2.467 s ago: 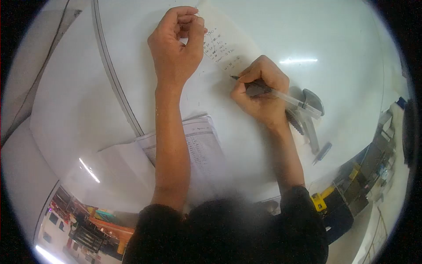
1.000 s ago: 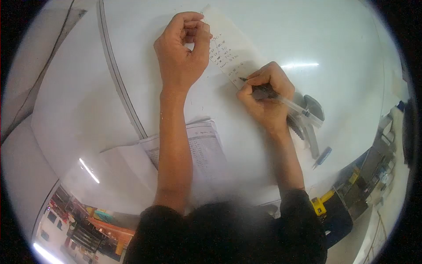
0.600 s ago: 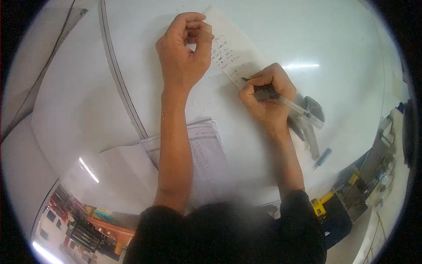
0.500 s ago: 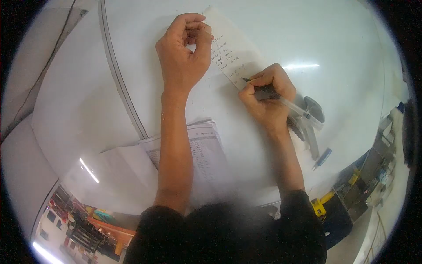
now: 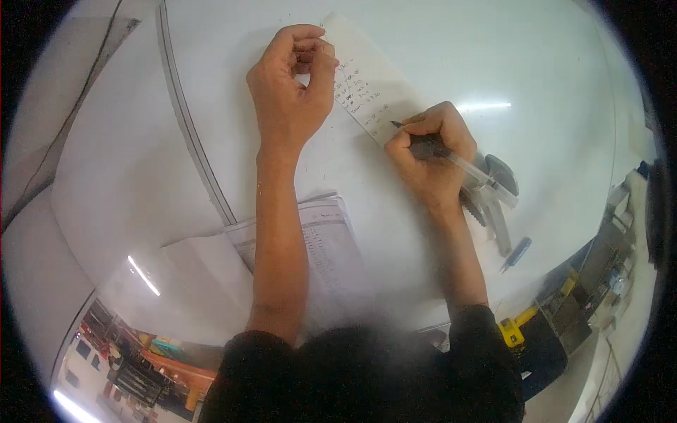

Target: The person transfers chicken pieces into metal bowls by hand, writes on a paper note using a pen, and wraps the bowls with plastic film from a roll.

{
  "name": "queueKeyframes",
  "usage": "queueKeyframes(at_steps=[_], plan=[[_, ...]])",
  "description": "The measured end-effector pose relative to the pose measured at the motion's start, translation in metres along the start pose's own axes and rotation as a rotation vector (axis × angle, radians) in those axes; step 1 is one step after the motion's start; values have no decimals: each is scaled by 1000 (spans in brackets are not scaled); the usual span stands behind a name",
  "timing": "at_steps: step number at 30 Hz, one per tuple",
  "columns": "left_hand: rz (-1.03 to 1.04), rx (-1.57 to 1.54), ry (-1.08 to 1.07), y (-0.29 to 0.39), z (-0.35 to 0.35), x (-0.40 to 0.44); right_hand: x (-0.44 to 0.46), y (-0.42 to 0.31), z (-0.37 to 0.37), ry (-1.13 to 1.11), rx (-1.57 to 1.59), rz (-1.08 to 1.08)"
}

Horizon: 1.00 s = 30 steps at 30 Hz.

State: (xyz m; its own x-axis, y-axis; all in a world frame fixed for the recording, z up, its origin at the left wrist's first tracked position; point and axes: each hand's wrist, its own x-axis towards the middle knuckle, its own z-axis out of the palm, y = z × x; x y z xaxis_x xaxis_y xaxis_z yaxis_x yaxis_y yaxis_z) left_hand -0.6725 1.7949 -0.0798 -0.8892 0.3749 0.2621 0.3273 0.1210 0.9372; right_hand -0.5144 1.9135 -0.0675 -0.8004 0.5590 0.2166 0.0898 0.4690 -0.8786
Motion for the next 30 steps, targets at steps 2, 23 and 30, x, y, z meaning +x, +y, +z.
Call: queueKeyframes(at_steps=[2, 23, 30], plan=[[7, 9, -6, 0, 0, 0, 0, 1, 1, 4, -18, -20], [-16, 24, -2, 3, -2, 1, -6, -5, -2, -50, 59, -52], [-9, -32, -5, -1, -2, 2, -6, -1, 0, -97, 34, -156]])
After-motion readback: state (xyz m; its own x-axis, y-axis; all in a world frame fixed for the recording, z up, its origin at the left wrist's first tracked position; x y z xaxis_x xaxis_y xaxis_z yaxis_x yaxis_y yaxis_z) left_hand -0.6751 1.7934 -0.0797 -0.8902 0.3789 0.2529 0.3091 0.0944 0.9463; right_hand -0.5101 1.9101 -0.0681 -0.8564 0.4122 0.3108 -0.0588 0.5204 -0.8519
